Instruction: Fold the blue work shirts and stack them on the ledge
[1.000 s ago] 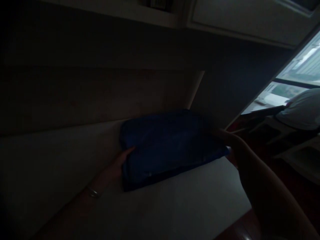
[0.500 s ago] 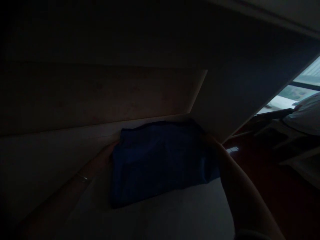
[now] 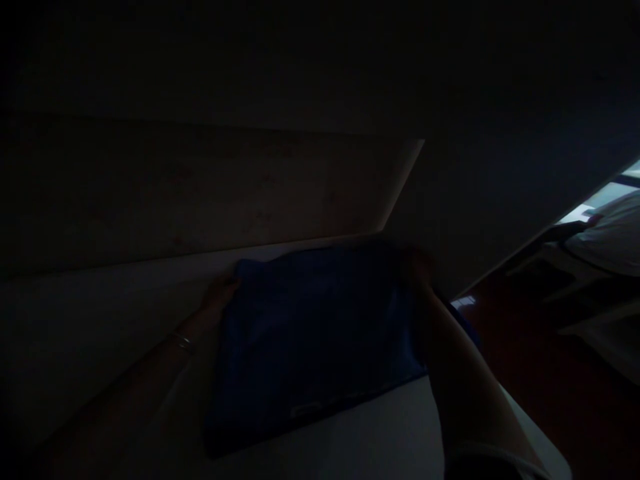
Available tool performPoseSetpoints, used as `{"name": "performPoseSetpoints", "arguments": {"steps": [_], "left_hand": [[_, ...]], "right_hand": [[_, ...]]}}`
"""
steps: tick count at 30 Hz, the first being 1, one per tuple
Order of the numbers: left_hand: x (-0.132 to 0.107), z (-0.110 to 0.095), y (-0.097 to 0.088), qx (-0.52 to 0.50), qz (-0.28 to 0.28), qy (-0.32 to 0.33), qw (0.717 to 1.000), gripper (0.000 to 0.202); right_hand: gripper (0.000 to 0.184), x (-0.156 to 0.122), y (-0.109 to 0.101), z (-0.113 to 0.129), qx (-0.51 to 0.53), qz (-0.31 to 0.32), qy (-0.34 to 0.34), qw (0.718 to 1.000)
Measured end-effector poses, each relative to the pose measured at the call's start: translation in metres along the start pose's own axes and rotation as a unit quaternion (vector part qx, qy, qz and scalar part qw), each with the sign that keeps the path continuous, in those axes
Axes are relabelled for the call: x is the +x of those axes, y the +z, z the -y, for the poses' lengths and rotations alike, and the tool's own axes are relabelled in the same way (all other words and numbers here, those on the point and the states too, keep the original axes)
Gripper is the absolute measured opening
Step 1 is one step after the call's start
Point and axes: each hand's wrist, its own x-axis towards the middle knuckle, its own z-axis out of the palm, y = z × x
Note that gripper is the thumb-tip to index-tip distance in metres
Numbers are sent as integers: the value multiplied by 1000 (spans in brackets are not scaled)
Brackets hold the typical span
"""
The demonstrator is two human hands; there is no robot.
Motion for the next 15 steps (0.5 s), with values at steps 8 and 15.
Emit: {"name": "performPoseSetpoints", "arguments": {"steps": [8, 15], "left_hand": [[-145, 11, -4, 294, 87, 380, 873, 48], [-227, 70, -3, 400, 160, 375, 821, 57]], "right_hand": [[52, -112, 20, 32, -137, -8, -175, 975], [60, -192, 49, -53, -119, 80, -40, 989]]}}
